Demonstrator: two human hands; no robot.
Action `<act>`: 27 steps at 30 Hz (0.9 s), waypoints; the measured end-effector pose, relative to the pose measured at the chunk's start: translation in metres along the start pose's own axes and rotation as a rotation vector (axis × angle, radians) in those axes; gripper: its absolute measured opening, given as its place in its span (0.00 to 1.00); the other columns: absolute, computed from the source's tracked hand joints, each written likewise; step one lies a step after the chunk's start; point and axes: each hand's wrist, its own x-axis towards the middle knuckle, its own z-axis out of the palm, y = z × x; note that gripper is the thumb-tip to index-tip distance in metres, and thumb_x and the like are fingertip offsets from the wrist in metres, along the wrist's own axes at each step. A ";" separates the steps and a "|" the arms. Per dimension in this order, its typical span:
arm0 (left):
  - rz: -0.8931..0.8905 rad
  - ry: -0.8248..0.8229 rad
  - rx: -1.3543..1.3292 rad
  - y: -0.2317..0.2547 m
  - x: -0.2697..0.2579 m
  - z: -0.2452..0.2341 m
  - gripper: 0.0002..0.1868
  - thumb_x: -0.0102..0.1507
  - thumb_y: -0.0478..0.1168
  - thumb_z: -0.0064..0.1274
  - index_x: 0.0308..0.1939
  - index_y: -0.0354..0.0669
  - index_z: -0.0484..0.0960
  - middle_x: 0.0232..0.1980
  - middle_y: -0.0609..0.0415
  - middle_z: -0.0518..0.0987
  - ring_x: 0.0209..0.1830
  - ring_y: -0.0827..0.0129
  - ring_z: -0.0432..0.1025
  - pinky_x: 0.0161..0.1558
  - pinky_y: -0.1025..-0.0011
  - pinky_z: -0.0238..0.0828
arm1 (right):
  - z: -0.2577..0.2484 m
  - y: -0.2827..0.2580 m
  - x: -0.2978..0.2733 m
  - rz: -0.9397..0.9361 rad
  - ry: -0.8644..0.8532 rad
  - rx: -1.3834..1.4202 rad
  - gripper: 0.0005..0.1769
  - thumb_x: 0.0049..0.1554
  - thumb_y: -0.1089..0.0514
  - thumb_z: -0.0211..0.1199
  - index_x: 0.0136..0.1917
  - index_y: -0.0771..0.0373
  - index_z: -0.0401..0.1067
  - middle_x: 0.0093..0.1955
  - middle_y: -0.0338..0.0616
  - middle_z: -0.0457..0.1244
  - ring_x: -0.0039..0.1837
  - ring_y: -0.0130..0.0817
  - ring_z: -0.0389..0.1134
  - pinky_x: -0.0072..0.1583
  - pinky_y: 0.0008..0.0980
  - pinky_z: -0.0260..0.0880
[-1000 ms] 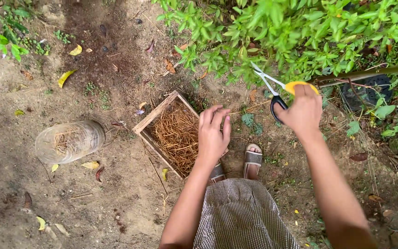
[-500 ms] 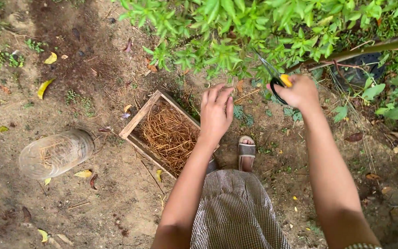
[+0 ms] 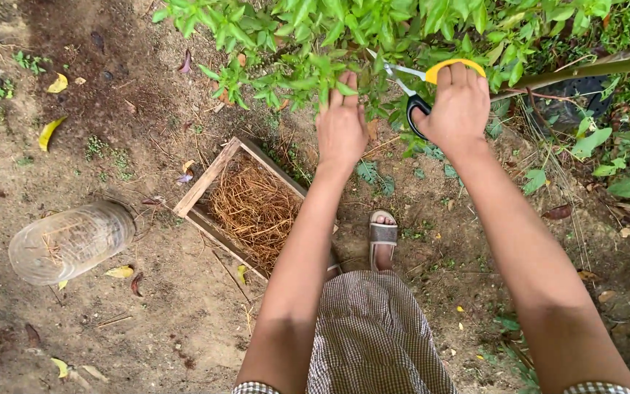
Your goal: Pruning leaves and branches from plants in a garden using a pair of scissors.
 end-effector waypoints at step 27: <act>0.011 0.198 -0.136 0.014 -0.034 -0.052 0.37 0.63 0.31 0.57 0.75 0.61 0.68 0.81 0.43 0.45 0.77 0.44 0.54 0.73 0.46 0.58 | -0.016 -0.006 -0.020 0.053 -0.079 0.107 0.25 0.47 0.47 0.79 0.50 0.67 0.77 0.48 0.50 0.70 0.45 0.44 0.72 0.51 0.41 0.72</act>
